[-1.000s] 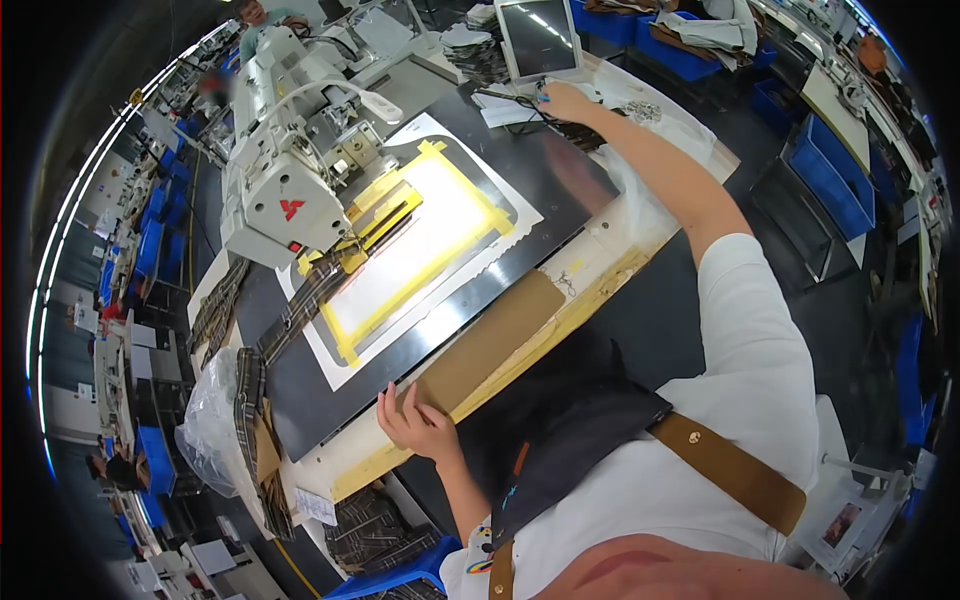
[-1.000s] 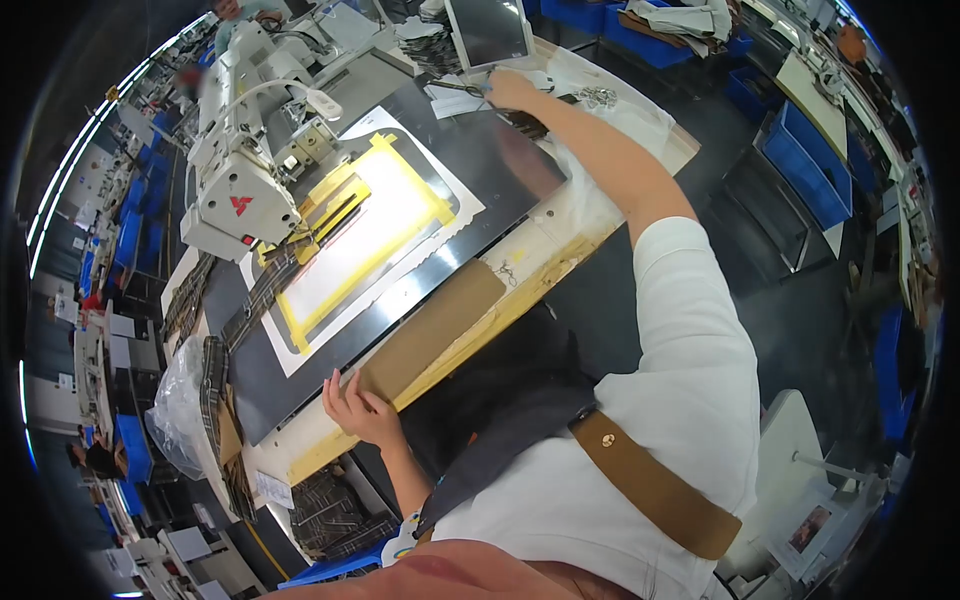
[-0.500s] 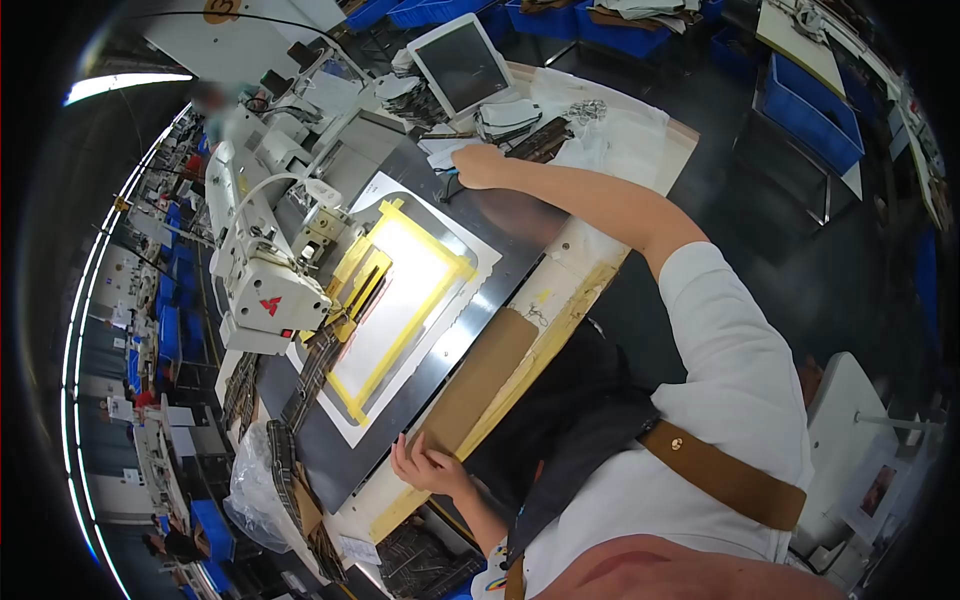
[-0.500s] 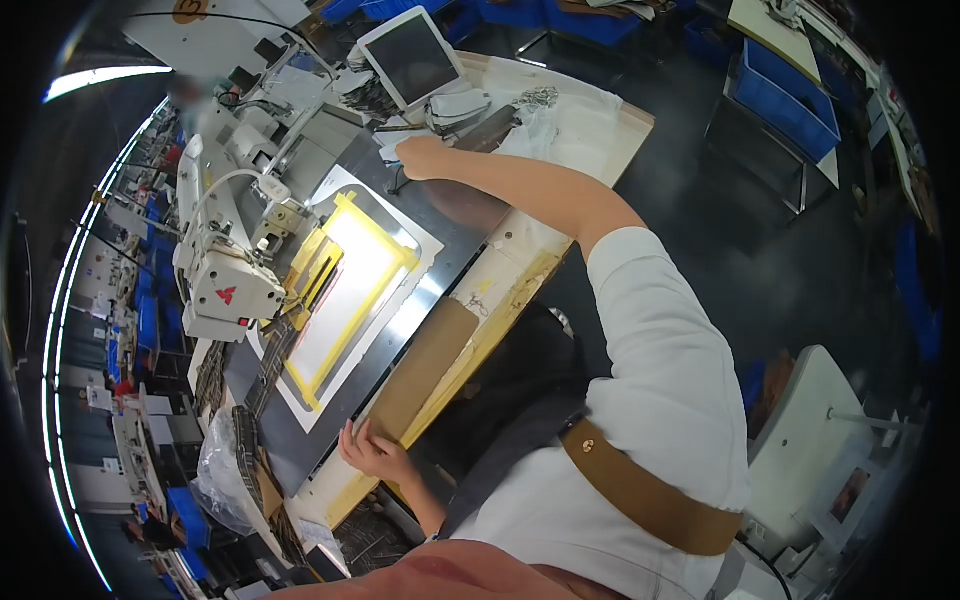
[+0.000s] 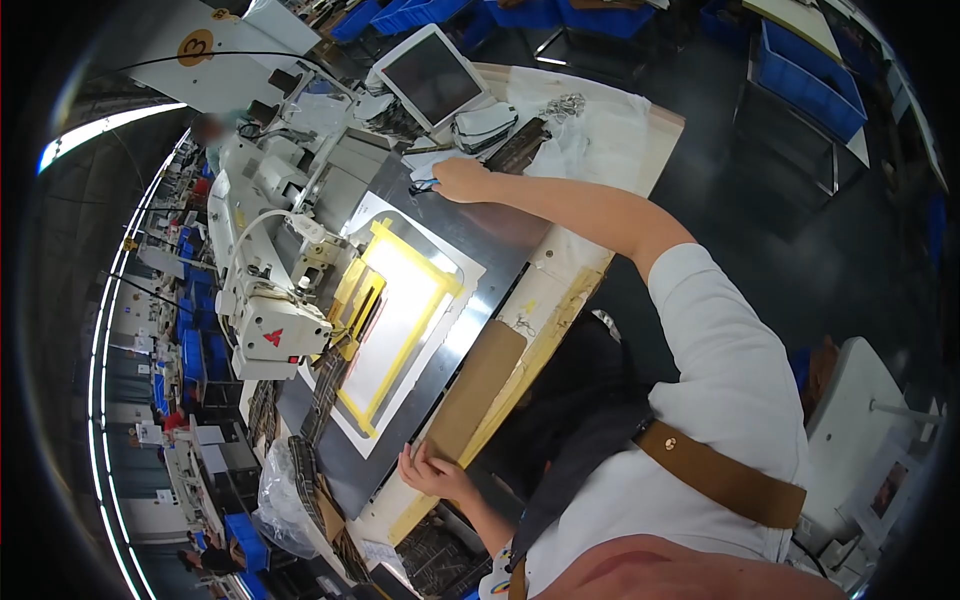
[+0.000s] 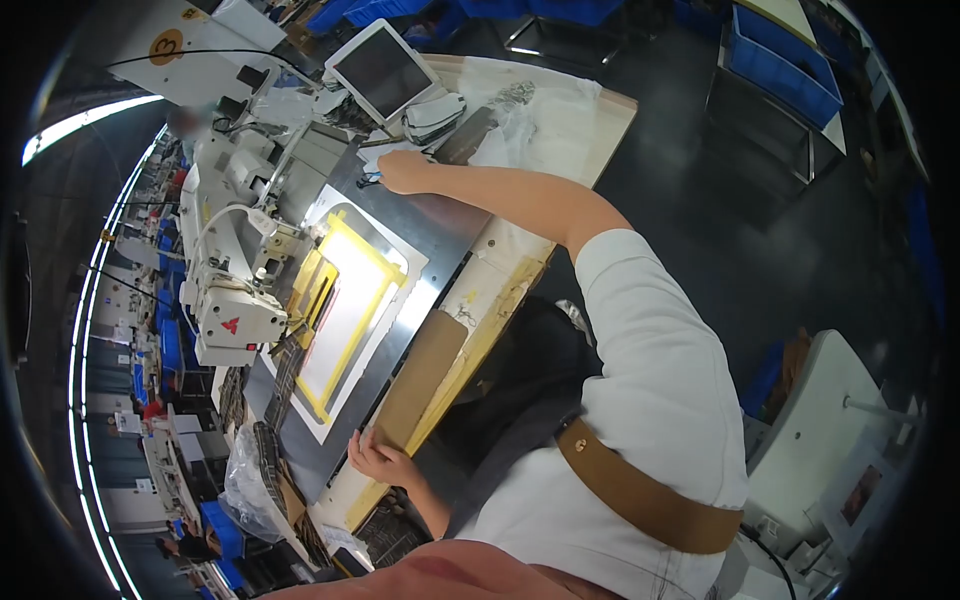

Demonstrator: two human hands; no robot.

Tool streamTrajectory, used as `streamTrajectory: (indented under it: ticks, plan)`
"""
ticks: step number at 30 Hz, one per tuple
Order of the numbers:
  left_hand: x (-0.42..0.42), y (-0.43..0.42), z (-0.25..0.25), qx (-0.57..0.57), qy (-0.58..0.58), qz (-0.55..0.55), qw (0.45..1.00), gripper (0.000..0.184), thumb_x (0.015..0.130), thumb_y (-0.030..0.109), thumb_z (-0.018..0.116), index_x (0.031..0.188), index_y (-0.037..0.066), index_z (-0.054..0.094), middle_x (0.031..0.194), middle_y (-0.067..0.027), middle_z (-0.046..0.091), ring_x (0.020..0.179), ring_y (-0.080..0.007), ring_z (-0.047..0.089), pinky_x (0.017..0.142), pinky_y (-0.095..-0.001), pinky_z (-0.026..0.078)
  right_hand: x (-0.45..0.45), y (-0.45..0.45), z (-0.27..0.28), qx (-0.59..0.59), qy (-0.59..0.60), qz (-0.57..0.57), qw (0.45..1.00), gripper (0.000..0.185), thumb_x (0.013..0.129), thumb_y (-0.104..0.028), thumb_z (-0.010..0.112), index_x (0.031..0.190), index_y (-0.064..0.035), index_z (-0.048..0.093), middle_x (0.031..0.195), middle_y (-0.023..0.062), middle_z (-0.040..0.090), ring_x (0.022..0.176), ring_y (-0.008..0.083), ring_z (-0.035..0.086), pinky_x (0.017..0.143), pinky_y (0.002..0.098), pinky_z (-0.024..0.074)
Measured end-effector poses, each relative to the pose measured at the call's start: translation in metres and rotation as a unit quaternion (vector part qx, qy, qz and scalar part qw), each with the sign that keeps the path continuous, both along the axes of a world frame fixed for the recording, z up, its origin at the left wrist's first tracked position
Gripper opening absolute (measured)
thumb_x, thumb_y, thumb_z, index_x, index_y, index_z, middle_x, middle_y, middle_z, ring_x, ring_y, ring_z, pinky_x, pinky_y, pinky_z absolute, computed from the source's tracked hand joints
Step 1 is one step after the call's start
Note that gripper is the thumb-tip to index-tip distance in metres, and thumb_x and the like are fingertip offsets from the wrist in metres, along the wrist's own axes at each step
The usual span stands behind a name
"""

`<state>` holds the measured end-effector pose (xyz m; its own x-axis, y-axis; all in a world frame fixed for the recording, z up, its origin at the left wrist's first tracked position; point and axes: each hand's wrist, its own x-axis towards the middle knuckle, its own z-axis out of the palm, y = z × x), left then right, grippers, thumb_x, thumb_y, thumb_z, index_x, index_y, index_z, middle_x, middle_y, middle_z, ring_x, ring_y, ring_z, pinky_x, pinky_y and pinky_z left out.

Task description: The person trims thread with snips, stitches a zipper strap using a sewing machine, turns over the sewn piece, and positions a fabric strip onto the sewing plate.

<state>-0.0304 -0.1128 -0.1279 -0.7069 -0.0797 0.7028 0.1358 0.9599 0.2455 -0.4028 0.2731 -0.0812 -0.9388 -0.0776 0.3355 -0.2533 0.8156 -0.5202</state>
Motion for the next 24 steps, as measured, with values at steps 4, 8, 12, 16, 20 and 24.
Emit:
streamTrajectory:
  ticks: [4,8,12,16,20,24]
  plan:
    - [-0.009,0.007,0.012,0.078,0.030,-0.011,0.996,0.025,0.096,-0.003,0.048,0.115,-0.001,0.064,0.130,-0.0170,0.061,0.122,-0.0347,0.055,0.105,-0.0450,0.041,-0.007,0.012,0.007,-0.120,0.050,0.027,0.991,0.042,0.091,-0.040,0.069,0.099,0.0015,0.071,0.099,0.0242,0.072,0.096,0.0410,0.069,0.083,0.0477,0.0536]
    - [-0.053,0.053,0.051,0.213,-0.020,-0.113,0.970,0.029,0.101,0.003,0.047,0.127,-0.002,0.057,0.135,-0.0166,0.058,0.125,-0.0306,0.055,0.108,-0.0410,0.041,0.020,0.013,0.035,-0.263,0.017,0.123,0.957,0.037,0.095,-0.037,0.065,0.097,-0.0008,0.071,0.083,0.0140,0.069,0.077,0.0274,0.065,0.070,0.0405,0.0487]
    - [-0.143,0.136,0.082,0.239,-0.146,-0.339,0.898,0.070,0.099,0.007,0.056,0.160,0.005,0.021,0.160,-0.0183,0.036,0.148,-0.0307,0.036,0.117,-0.0449,0.033,0.085,-0.016,0.072,-0.409,-0.157,0.268,0.858,0.032,0.102,-0.035,0.058,0.094,-0.0053,0.069,0.069,-0.0004,0.053,0.064,0.0078,0.047,0.056,0.0273,0.0377]
    - [-0.204,0.208,0.073,0.285,-0.262,-0.405,0.828,0.052,0.096,0.015,0.069,0.140,-0.005,0.049,0.141,-0.0243,0.053,0.135,-0.0288,0.049,0.110,-0.0385,0.037,0.150,-0.038,0.096,-0.471,-0.152,0.352,0.794,0.032,0.105,-0.032,0.054,0.095,-0.0019,0.061,0.071,-0.0046,0.044,0.057,0.0052,0.037,0.050,0.0235,0.0309]
    - [-0.220,0.214,0.054,0.262,-0.263,-0.415,0.831,0.021,0.103,0.015,0.058,0.113,-0.001,0.066,0.096,-0.0107,0.070,0.083,-0.0138,0.060,0.074,-0.0290,0.047,0.200,0.019,0.124,-0.616,-0.133,0.284,0.723,0.031,0.106,-0.031,0.053,0.097,-0.0025,0.059,0.070,-0.0056,0.039,0.058,0.0044,0.034,0.050,0.0216,0.0274]
    - [-0.235,0.184,0.075,0.197,-0.257,-0.379,0.867,0.022,0.105,0.016,0.054,0.103,0.001,0.070,0.087,-0.0014,0.071,0.071,-0.0060,0.052,0.064,-0.0229,0.043,0.228,0.134,0.100,-0.680,0.090,0.187,0.704,0.031,0.108,-0.034,0.051,0.099,-0.0047,0.057,0.071,-0.0059,0.035,0.055,0.0043,0.029,0.052,0.0220,0.0259]
